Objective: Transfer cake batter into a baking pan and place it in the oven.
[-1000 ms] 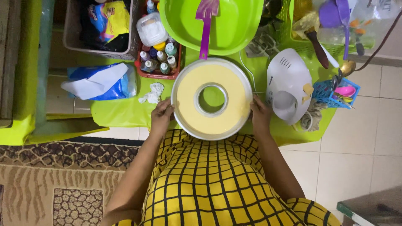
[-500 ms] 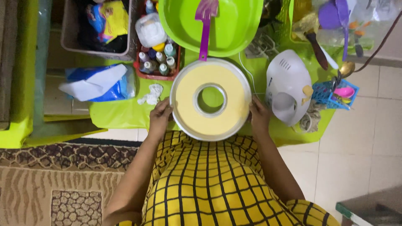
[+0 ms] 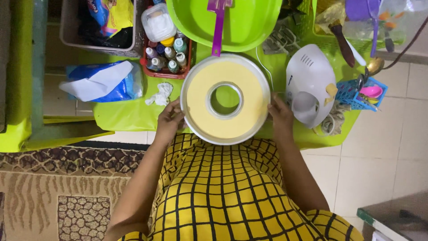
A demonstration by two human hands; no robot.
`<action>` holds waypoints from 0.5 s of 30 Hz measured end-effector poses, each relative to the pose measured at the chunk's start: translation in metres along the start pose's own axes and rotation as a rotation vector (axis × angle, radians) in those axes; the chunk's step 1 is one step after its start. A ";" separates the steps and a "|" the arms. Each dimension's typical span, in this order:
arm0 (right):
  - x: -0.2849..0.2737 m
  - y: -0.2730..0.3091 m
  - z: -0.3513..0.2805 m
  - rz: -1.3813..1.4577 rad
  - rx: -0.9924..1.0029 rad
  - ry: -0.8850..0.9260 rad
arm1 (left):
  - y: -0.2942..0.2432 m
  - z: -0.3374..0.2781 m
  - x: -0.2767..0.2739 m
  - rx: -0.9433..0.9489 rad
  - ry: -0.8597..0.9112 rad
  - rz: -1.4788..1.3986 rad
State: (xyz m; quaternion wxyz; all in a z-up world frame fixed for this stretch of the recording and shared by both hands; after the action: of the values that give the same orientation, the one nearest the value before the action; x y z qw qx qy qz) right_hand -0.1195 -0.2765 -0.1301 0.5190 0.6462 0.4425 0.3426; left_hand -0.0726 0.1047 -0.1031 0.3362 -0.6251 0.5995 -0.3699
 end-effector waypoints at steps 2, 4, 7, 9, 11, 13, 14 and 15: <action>0.002 0.012 0.011 0.070 -0.055 0.011 | 0.033 0.002 -0.001 -0.081 0.088 0.002; 0.004 0.027 0.016 0.144 -0.120 0.027 | 0.025 -0.005 0.007 -0.150 0.174 0.005; 0.008 0.027 0.004 0.068 -0.033 0.111 | 0.006 -0.013 0.022 -0.327 0.324 0.213; -0.007 0.012 -0.010 -0.287 0.089 -0.036 | 0.011 0.025 -0.010 -0.093 -0.051 0.292; 0.000 0.000 -0.025 -0.330 0.127 0.002 | 0.012 0.044 -0.008 -0.065 -0.049 0.249; -0.001 -0.019 -0.034 -0.374 0.166 0.037 | 0.013 0.048 -0.004 -0.038 -0.045 0.204; -0.004 -0.030 -0.031 -0.255 0.163 0.039 | 0.011 0.044 -0.004 -0.015 -0.061 0.168; -0.007 -0.040 -0.028 -0.136 0.160 0.042 | 0.009 0.041 -0.003 0.009 -0.078 0.132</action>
State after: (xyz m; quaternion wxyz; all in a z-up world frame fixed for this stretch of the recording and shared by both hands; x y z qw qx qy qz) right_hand -0.1561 -0.2700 -0.1626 0.4782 0.6468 0.5221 0.2836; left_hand -0.0415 0.1058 -0.1318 0.3857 -0.5965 0.6243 -0.3251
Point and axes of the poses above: each hand's wrist, its own z-axis towards the middle knuckle, its own x-axis out of the palm, y = z × x, the point moved 8 cm from there along z, towards the middle knuckle, and after that the axes turned 1 degree about -x, right-handed, at the moved point
